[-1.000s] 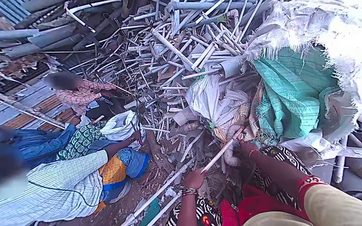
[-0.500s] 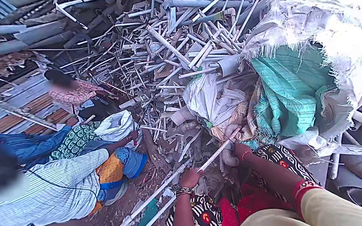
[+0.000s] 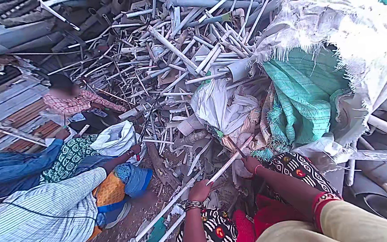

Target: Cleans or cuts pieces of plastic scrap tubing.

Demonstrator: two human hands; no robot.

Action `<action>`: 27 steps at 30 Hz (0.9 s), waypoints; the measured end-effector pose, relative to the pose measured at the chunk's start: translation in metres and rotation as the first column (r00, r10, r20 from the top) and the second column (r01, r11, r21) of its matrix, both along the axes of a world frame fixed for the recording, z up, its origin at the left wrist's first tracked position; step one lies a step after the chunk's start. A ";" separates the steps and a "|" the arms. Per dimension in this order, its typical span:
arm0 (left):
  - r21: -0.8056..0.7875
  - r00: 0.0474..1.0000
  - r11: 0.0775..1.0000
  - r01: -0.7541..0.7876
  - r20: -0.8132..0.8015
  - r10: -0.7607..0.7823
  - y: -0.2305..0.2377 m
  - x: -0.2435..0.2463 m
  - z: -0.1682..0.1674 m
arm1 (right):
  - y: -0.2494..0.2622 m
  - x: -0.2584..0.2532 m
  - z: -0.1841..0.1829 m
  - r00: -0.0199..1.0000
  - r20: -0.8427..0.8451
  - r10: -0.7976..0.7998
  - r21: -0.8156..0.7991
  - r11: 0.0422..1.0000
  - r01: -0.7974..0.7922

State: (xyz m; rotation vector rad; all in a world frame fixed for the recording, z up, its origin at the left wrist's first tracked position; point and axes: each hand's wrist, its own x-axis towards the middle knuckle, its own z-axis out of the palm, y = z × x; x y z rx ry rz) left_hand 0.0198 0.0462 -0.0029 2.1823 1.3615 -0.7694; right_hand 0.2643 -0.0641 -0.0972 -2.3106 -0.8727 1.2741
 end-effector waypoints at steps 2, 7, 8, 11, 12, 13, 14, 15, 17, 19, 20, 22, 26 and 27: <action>0.001 1.000 1.000 -0.005 0.030 0.005 -0.001 -0.002 -0.002 | 0.001 0.031 -0.016 0.990 0.008 -0.138 -0.017 0.990 0.138; -0.053 0.998 0.998 -0.037 0.045 0.039 0.000 0.002 -0.009 | 0.010 -0.029 0.014 0.997 -0.063 -0.032 0.003 0.999 0.032; -0.067 0.998 0.997 -0.037 0.039 0.039 0.002 0.001 -0.012 | 0.010 -0.059 0.025 0.994 -0.094 0.051 0.024 0.999 -0.049; -0.098 0.996 0.994 -0.048 0.064 0.055 0.008 -0.004 -0.022 | 0.009 -0.133 0.056 0.939 -0.123 0.321 0.087 0.946 -0.312; -0.095 0.995 0.994 -0.053 0.076 0.060 0.010 -0.007 -0.025 | 0.011 -0.141 0.062 0.919 -0.101 0.382 0.074 0.924 -0.376; -0.081 0.995 0.995 -0.054 0.079 0.060 0.010 -0.010 -0.026 | 0.013 -0.141 0.064 0.902 -0.059 0.427 0.052 0.904 -0.424; -0.061 0.997 0.997 -0.042 0.070 0.046 0.010 -0.012 -0.025 | 0.015 -0.135 0.064 0.897 -0.017 0.443 0.034 0.896 -0.442; -0.042 0.998 0.999 -0.026 0.060 0.029 0.011 -0.014 -0.023 | 0.018 -0.124 0.063 0.906 0.004 0.424 0.015 0.906 -0.424; -0.016 0.998 1.000 -0.018 0.066 0.019 0.007 -0.018 -0.020 | 0.019 -0.086 0.050 0.942 0.076 0.326 -0.059 0.945 -0.322; -0.016 0.996 1.000 -0.012 0.088 0.013 0.004 -0.020 -0.024 | 0.016 -0.046 0.029 0.949 0.203 0.240 -0.133 0.967 -0.216; -0.020 0.996 1.000 -0.013 0.092 0.015 0.001 -0.021 -0.026 | 0.013 -0.036 0.022 0.945 0.248 0.215 -0.154 0.971 -0.181; -0.012 0.997 1.000 -0.019 0.079 0.020 -0.001 -0.016 -0.019 | 0.014 -0.041 0.024 0.955 0.249 0.162 -0.157 0.980 -0.125; -0.027 0.999 0.999 -0.035 0.031 0.036 -0.001 -0.015 -0.008 | -0.005 -0.098 0.037 0.917 0.208 0.339 -0.116 0.940 -0.321; -0.043 0.999 0.999 -0.027 0.016 0.027 -0.001 -0.014 -0.005 | -0.011 -0.106 0.038 0.892 0.220 0.395 -0.107 0.918 -0.381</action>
